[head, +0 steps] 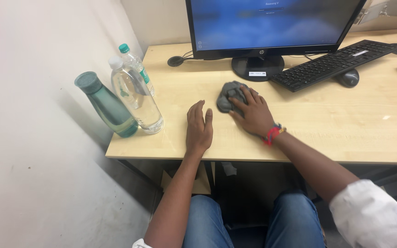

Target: The person wipes three water bottles, a keyboard, and the desk surface using a cloth.

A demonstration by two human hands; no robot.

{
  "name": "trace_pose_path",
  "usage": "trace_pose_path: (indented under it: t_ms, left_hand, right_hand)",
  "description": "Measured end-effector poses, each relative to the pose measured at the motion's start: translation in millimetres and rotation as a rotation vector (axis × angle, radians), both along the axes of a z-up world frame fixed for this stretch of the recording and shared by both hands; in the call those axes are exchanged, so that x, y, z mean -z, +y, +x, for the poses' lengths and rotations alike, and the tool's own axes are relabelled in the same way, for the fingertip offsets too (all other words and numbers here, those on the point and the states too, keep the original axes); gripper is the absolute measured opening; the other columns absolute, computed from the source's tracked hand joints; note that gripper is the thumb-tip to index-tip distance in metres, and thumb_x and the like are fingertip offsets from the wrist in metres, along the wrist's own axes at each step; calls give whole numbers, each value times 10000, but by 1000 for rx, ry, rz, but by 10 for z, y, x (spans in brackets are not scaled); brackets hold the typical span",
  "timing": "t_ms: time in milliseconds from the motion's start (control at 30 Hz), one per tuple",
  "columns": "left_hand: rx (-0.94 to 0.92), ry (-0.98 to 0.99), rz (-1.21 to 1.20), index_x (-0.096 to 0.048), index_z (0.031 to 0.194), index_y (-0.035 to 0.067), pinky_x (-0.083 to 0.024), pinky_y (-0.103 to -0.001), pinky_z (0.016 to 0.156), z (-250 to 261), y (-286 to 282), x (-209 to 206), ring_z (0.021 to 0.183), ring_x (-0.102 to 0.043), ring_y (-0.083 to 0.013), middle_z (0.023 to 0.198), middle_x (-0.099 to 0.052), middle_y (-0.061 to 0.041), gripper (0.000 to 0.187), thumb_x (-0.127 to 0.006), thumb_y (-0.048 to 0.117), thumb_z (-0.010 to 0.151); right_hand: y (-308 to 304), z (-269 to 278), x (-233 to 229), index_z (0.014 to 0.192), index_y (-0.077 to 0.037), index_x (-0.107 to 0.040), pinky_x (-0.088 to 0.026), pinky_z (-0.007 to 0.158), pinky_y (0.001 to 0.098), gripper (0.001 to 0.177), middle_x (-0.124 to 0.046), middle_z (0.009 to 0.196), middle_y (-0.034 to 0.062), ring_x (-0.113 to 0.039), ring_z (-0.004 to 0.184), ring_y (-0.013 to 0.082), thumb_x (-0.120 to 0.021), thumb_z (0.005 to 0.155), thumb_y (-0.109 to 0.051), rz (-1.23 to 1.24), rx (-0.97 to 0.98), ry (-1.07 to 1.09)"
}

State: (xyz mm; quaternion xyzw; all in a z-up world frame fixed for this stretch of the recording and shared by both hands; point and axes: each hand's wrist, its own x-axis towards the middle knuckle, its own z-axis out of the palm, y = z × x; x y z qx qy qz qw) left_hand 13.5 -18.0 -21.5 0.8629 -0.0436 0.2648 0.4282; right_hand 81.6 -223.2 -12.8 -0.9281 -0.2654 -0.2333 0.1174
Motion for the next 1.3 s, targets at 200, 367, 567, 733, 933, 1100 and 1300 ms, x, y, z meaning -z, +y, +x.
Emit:
trace_pose_path:
  t_ms: [200, 367, 567, 733, 933, 1100, 1300]
  left_hand:
    - [12, 89, -28, -429, 1494, 56, -346, -460, 1188, -2, 13, -43, 1497, -333, -318, 1545, -439, -173, 676, -299, 561, 1064]
    - [1, 168, -60, -404, 1510, 76, -347, -468, 1169, -4, -1, -63, 1502, -310, -322, 1558, -395, -184, 701, -291, 585, 1042]
    - [8, 126, -97, -396, 1520, 65, -344, -481, 1185, 12, 13, -24, 1502, -327, -344, 1561, -402, -200, 714, -306, 592, 1046]
    - [14, 8, -48, -332, 1555, 28, -281, -513, 1246, 46, 24, -3, 1556, -251, -380, 1633, -335, -213, 796, -288, 641, 1050]
    - [-1, -24, -31, -109, 1642, -5, -114, -578, 1275, 29, 25, -42, 1619, 16, -419, 1735, -26, -249, 1012, -210, 750, 977]
    - [-4, -97, -120, -98, 1629, -33, -116, -556, 1301, 8, 68, -57, 1628, -5, -414, 1732, -54, -259, 1023, -200, 766, 998]
    - [-23, -25, -116, -94, 1625, -30, -119, -556, 1288, 5, 63, -82, 1622, -7, -408, 1717, -68, -263, 1010, -223, 750, 995]
  right_hand:
    - [-13, 942, -136, 1330, -168, -678, -471, 997, 540, 384, -573, 1411, 197, -549, 1253, 408, -564, 963, -183, 9, 186, 45]
    - [118, 1568, 99, 1224, -52, -696, -435, 984, 557, 362, -566, 1327, 247, -532, 1208, 430, -560, 963, -262, -28, 518, 33]
    - [643, 1969, 389, 1258, -14, -651, -281, 1007, 638, 585, -461, 1415, 307, -394, 1280, 516, -499, 966, -498, 2, 428, -207]
    - [1295, 2142, 374, 1212, -89, -666, -304, 1023, 662, 596, -496, 1411, 261, -418, 1304, 508, -450, 917, -560, -141, 356, -253]
    - [2084, 1998, 201, 1341, -113, -688, -400, 1087, 506, 466, -597, 1360, 189, -513, 1283, 377, -509, 1002, -378, -9, -276, 92]
    - [2065, 1927, -215, 885, -65, -820, -589, 999, 374, 221, -777, 1187, 267, -772, 1093, 352, -654, 877, -212, 281, -513, 876]
    - [2306, 2121, -74, 1327, -230, -728, -509, 1139, 401, 379, -614, 1485, 49, -593, 1378, 274, -560, 1014, -363, 144, -69, 155]
